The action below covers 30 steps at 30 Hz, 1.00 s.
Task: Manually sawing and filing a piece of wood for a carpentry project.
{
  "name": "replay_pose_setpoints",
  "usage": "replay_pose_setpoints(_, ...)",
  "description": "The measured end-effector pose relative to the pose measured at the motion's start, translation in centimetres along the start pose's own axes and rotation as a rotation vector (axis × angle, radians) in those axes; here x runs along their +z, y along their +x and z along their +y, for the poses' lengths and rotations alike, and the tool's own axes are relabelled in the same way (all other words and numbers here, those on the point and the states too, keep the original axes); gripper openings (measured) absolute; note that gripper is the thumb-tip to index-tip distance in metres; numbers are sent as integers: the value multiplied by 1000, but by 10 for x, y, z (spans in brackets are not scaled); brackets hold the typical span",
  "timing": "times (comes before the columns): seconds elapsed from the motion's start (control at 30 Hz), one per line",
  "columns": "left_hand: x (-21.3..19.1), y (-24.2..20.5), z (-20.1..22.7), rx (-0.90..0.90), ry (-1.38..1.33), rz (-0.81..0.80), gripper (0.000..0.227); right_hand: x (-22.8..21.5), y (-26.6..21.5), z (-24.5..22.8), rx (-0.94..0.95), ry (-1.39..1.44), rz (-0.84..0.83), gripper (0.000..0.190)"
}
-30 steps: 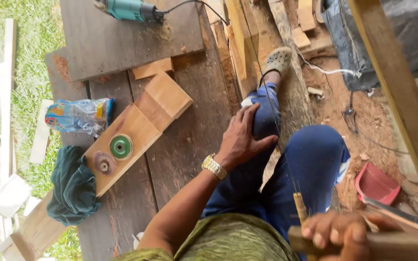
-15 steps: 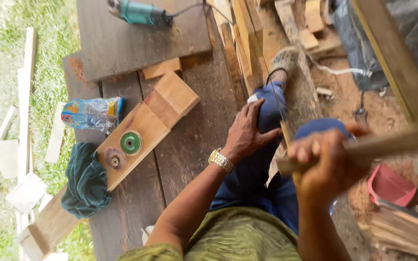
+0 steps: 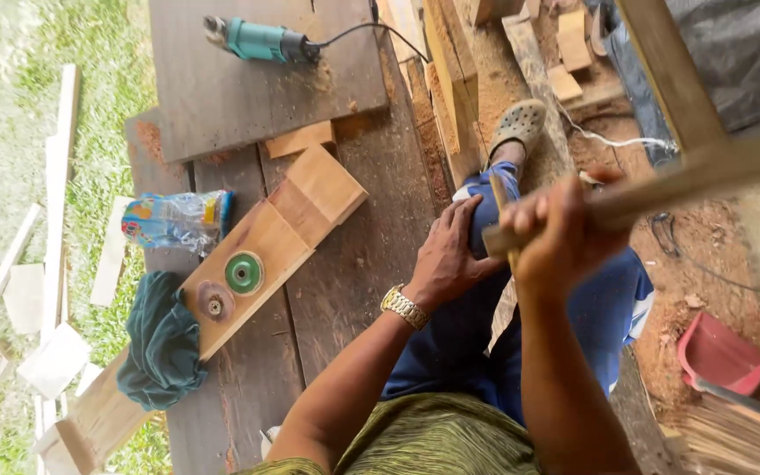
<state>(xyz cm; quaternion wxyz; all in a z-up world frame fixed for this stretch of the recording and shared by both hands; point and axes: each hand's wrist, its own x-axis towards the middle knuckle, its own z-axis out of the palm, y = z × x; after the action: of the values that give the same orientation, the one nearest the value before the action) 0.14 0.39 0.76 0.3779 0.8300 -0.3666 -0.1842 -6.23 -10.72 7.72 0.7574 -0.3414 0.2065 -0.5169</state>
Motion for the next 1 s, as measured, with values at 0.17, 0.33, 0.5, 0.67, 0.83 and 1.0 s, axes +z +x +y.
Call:
replay_pose_setpoints(0.17, 6, -4, 2, -40, 28, -21, 97, 6, -17, -34, -24, -50, -64, 25)
replay_pose_setpoints(0.33, 2, -2, 8, -54, 24, -21, 97, -63, -107, -95, 102, -40, 36, 26)
replay_pose_setpoints(0.5, 0, 2, 5, -21, 44, -28, 100, -103, -164, -116, 139, -178, 179, 16)
replay_pose_setpoints(0.67, 3, 4, -3, -22, 63, -29, 101, -70, -56, -30, 131, -76, 80, 17)
replay_pose_setpoints(0.83, -7, 4, 7, -90, 50, -51, 102, 8, 8, -9, -42, -30, -60, 28)
replay_pose_setpoints(1.0, -4, -5, 15, -90, 35, -55, 101, -22, -51, -59, 11, -37, -52, 26)
